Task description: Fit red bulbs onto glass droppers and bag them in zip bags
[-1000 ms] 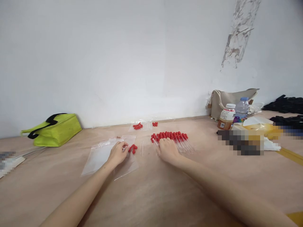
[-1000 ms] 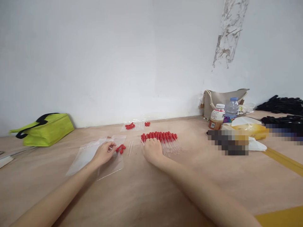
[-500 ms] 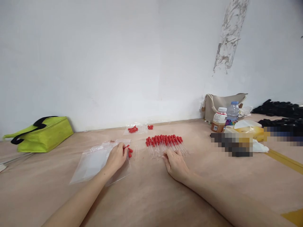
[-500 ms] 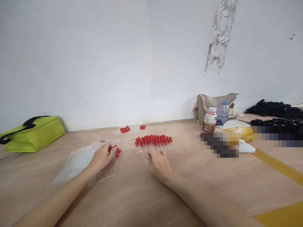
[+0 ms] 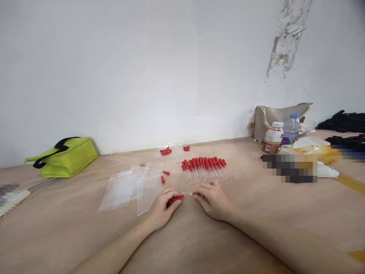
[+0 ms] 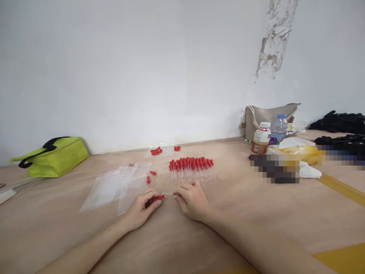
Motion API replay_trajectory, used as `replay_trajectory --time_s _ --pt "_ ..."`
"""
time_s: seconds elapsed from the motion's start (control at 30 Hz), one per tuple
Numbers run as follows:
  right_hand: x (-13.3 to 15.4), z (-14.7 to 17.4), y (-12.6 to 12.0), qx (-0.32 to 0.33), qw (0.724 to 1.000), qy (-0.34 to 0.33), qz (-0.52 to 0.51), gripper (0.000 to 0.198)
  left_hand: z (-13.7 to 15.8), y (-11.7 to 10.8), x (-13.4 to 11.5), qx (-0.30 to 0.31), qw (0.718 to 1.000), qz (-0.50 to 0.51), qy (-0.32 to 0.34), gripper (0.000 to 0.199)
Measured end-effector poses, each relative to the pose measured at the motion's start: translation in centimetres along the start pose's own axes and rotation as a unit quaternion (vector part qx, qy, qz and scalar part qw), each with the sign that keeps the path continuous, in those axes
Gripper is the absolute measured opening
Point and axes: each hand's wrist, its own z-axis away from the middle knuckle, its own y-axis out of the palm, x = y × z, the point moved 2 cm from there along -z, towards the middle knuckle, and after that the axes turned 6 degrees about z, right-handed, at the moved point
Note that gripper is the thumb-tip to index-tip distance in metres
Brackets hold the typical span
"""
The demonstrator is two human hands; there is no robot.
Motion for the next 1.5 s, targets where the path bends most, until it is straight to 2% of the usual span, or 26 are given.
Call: replay_trajectory --time_s 0.27,0.5,0.7,0.8,1.1,1.27,1.5 --pt "-0.1 0.1 0.4 -0.001 1.0 -0.01 0.005 0.013 0.0 -0.2 0.1 -0.009 1.0 0.002 -0.006 0.018" --pt "0.0 0.1 0.4 0.027 0.999 -0.031 0.013 0.017 0.1 -0.2 0.3 -0.01 1.0 0.019 0.0 0.018" --pt "-0.3 -0.1 0.7 0.031 0.998 -0.062 0.009 0.02 0.3 -0.2 -0.2 0.027 0.999 0.031 0.029 0.021" --pt "-0.5 -0.2 0.8 0.021 0.997 -0.072 0.022 0.02 0.4 -0.1 -0.4 0.027 0.999 0.024 0.033 0.023" --pt "0.6 -0.1 0.9 0.004 0.994 -0.078 0.073 0.021 0.5 0.0 -0.6 0.021 0.998 -0.041 0.053 0.022" --pt "1.3 0.1 1.3 0.027 0.996 -0.061 0.065 0.02 0.8 0.2 -0.9 0.037 0.994 -0.053 0.088 0.023" --pt "1.3 0.0 1.9 0.044 0.996 -0.046 0.06 0.025 0.6 0.2 -0.5 0.048 0.992 -0.062 0.1 0.025"
